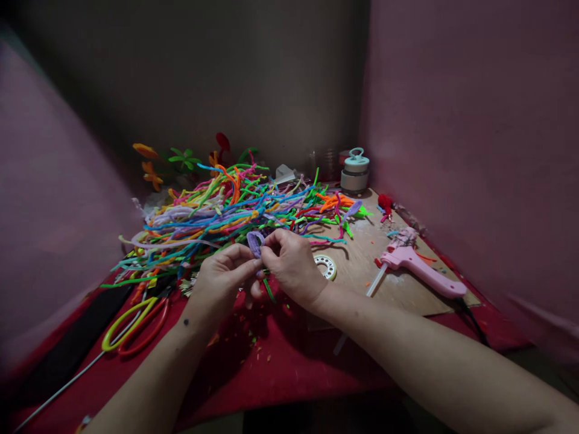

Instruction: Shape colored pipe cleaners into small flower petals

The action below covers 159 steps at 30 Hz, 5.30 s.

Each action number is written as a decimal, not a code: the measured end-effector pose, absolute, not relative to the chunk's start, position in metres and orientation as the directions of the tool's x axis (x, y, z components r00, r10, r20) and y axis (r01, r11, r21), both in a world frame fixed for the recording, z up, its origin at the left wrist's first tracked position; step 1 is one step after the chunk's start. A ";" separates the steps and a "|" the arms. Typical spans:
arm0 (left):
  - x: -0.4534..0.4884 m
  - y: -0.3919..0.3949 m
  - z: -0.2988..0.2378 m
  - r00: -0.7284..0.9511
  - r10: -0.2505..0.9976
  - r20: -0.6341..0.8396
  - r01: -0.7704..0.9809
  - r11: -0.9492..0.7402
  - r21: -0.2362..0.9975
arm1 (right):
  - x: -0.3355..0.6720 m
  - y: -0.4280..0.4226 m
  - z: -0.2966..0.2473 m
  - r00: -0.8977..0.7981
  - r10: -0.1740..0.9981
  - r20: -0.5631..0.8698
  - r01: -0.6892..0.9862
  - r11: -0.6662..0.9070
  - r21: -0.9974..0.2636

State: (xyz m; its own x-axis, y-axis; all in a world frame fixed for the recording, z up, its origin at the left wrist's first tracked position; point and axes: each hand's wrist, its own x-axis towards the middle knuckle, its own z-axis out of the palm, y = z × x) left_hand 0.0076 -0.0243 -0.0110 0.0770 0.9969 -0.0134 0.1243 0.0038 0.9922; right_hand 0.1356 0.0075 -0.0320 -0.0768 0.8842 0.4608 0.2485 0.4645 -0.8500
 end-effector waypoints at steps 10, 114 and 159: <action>0.010 -0.025 -0.015 0.029 0.999 0.015 0.228 -0.021 0.974 | 0.136 0.004 -0.032 -0.141 0.823 0.550 0.483 0.543 -0.687; 0.001 -0.024 -0.023 0.112 0.909 0.401 0.605 -0.382 0.698 | 0.140 0.019 -0.026 -0.443 0.891 -0.103 -0.411 -0.304 -0.860; 0.002 -0.020 -0.014 0.084 0.984 0.157 0.209 -0.172 0.963 | 0.140 0.017 -0.027 -0.415 0.910 -0.011 -0.459 -0.219 -0.861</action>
